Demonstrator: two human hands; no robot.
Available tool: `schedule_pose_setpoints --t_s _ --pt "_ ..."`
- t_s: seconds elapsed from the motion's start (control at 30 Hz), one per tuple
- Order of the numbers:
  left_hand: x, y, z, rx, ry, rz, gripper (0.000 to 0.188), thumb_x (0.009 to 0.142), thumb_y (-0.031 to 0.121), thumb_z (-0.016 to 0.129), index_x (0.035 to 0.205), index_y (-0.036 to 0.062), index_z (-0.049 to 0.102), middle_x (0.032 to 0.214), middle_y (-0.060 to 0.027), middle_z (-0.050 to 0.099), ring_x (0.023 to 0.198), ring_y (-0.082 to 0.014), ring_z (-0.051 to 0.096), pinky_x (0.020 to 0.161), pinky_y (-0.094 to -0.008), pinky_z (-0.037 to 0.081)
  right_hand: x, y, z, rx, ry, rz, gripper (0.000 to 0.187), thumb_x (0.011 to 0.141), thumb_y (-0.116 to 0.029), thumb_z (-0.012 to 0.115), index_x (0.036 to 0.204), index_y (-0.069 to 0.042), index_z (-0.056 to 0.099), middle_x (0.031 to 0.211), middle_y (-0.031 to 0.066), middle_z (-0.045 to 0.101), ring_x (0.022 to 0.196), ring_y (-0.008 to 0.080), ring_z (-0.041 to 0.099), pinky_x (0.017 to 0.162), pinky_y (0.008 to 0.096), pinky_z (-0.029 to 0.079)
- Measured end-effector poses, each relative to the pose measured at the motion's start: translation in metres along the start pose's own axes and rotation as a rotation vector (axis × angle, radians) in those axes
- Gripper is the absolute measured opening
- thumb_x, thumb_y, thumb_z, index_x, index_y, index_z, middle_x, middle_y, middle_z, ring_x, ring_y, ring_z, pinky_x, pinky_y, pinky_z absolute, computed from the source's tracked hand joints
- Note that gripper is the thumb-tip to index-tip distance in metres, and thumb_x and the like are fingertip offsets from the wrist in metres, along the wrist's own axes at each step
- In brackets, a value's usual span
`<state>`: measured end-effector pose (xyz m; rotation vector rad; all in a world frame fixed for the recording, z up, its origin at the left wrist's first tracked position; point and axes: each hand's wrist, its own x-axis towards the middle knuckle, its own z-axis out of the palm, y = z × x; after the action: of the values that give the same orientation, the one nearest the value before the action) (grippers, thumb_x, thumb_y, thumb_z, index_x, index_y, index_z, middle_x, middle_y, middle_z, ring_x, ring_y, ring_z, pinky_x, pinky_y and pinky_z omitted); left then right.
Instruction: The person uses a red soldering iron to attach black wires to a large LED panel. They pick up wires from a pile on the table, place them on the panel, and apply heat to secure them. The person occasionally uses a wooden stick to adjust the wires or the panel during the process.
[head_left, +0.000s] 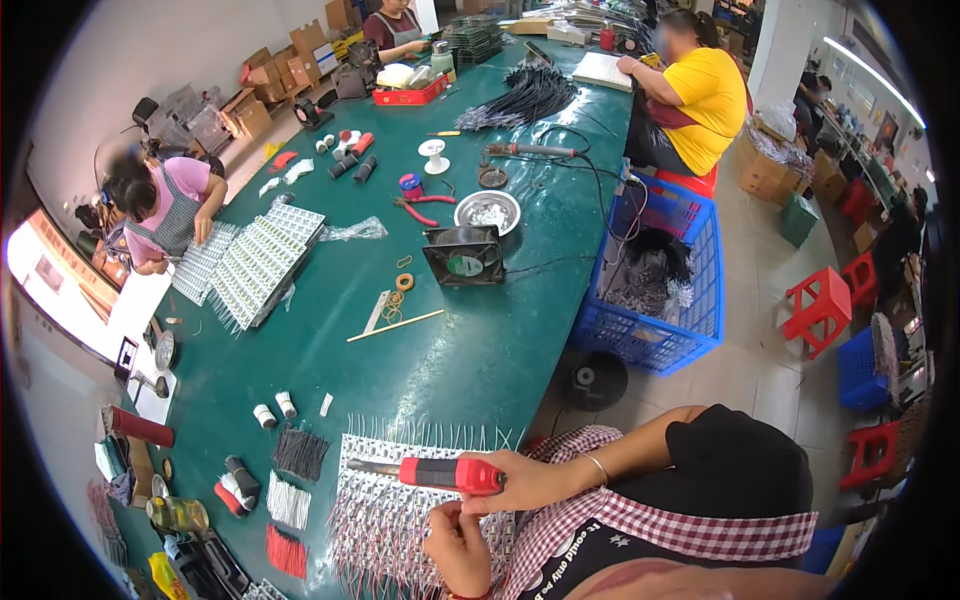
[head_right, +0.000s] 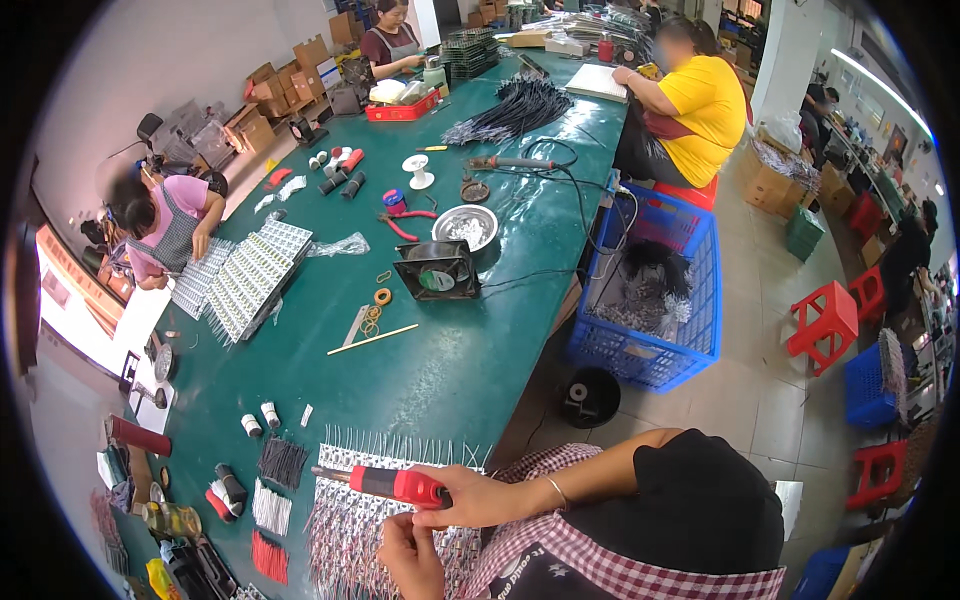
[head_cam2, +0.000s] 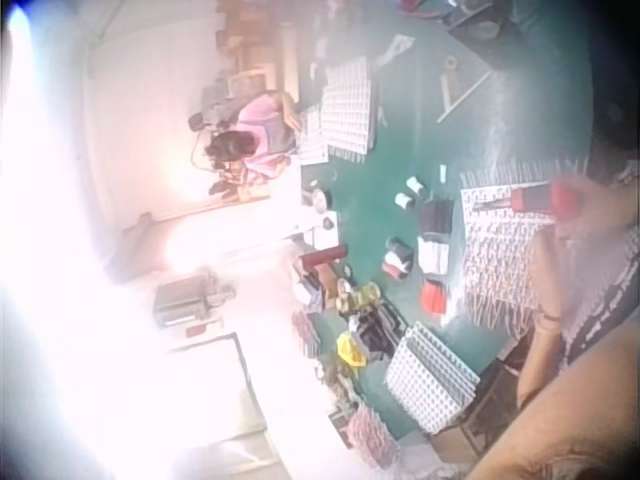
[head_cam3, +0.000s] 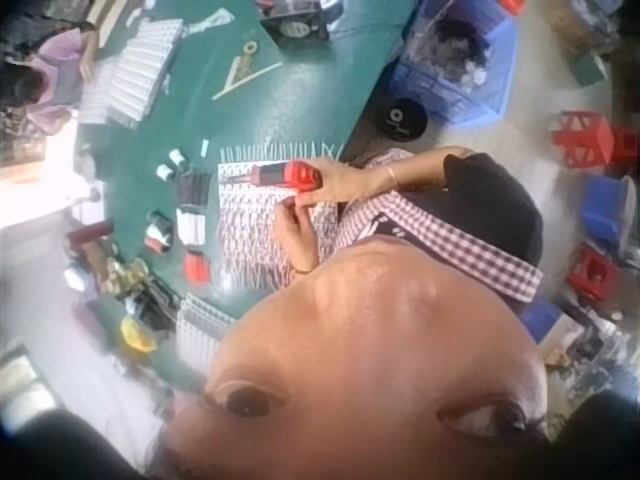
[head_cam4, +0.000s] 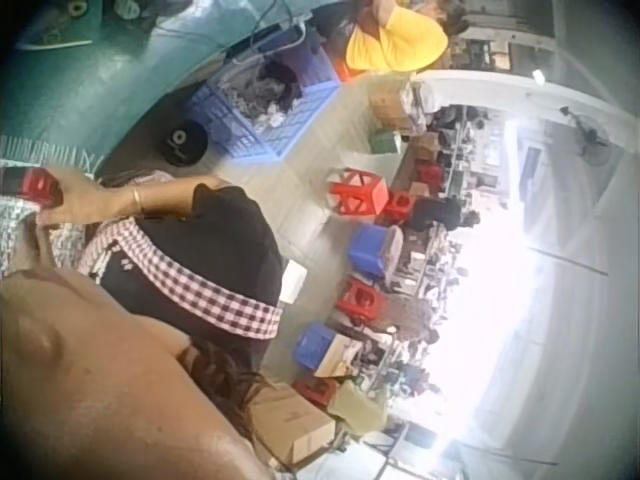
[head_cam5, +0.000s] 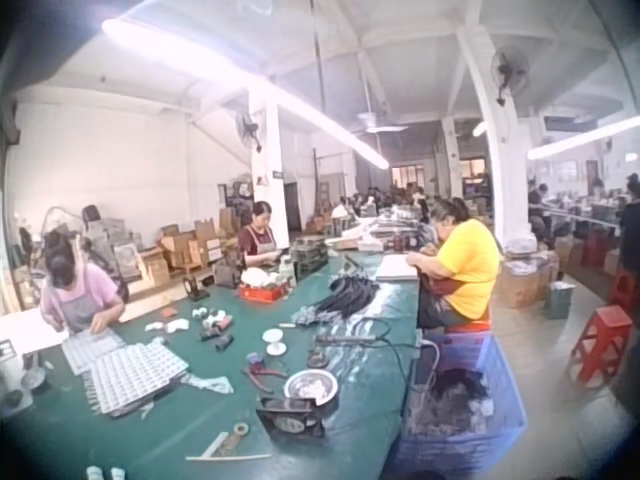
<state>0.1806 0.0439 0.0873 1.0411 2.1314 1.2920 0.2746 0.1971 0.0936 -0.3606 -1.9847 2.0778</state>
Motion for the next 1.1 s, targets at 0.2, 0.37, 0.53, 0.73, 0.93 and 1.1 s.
schedule_pose_setpoints --t_s 0.2,0.37,0.53,0.73,0.93,1.1 --pt "-0.001 0.010 0.008 0.053 0.025 0.071 0.010 0.092 0.007 0.054 0.090 -0.0014 0.060 0.075 -0.0150 0.065 0.065 -0.0255 0.060 0.061 -0.0355 0.047 -0.006 -0.014 -0.008 0.239 -0.023 0.238 0.031 0.088 -0.031 0.070 0.096 -0.003 0.060 0.072 0.0012 0.061 0.063 0.0092 0.054 0.054 0.0253 0.043" --pt "-0.003 0.016 0.011 0.071 0.048 0.073 0.010 0.091 0.007 0.054 0.089 -0.0010 0.060 0.075 -0.0153 0.064 0.065 -0.0264 0.059 0.062 -0.0363 0.046 -0.007 -0.008 -0.005 0.272 -0.015 0.212 0.029 0.086 -0.033 0.071 0.088 -0.005 0.062 0.070 0.0003 0.060 0.059 0.0075 0.052 0.048 0.0239 0.038" --pt "-0.006 0.024 0.011 0.067 0.061 0.108 0.010 0.091 0.007 0.054 0.090 -0.0010 0.060 0.075 -0.0165 0.064 0.066 -0.0280 0.061 0.062 -0.0378 0.047 -0.013 -0.018 -0.012 0.196 -0.044 0.237 0.029 0.086 -0.030 0.072 0.095 -0.005 0.060 0.078 0.0010 0.061 0.069 0.0089 0.055 0.060 0.0258 0.044" --pt "-0.009 0.038 0.017 0.109 0.006 0.072 0.009 0.091 0.008 0.055 0.089 -0.0007 0.059 0.074 -0.0174 0.065 0.066 -0.0306 0.063 0.060 -0.0395 0.048 -0.033 -0.031 -0.010 -0.132 0.115 0.037 0.037 0.086 -0.021 0.071 0.114 -0.003 0.054 0.089 0.0066 0.064 0.081 0.0147 0.059 0.077 0.0330 0.049" --pt "-0.013 0.071 0.017 0.077 0.045 0.170 0.008 0.091 0.007 0.056 0.090 -0.0006 0.059 0.078 -0.0184 0.066 0.069 -0.0346 0.063 0.062 -0.0411 0.048 -0.044 -0.038 -0.018 -0.168 0.135 0.003 0.046 0.086 -0.022 0.070 0.124 -0.003 0.052 0.090 0.0087 0.067 0.085 0.0180 0.062 0.079 0.0336 0.049" --pt "-0.016 0.084 0.020 0.105 0.087 0.248 0.004 0.089 0.003 0.059 0.087 0.0004 0.062 0.077 -0.0187 0.063 0.068 -0.0336 0.059 0.062 -0.0395 0.046 -0.052 -0.044 -0.024 -0.247 0.067 -0.032 0.049 0.084 -0.016 0.069 0.127 -0.002 0.050 0.105 0.0150 0.065 0.094 0.0246 0.065 0.083 0.0348 0.050"
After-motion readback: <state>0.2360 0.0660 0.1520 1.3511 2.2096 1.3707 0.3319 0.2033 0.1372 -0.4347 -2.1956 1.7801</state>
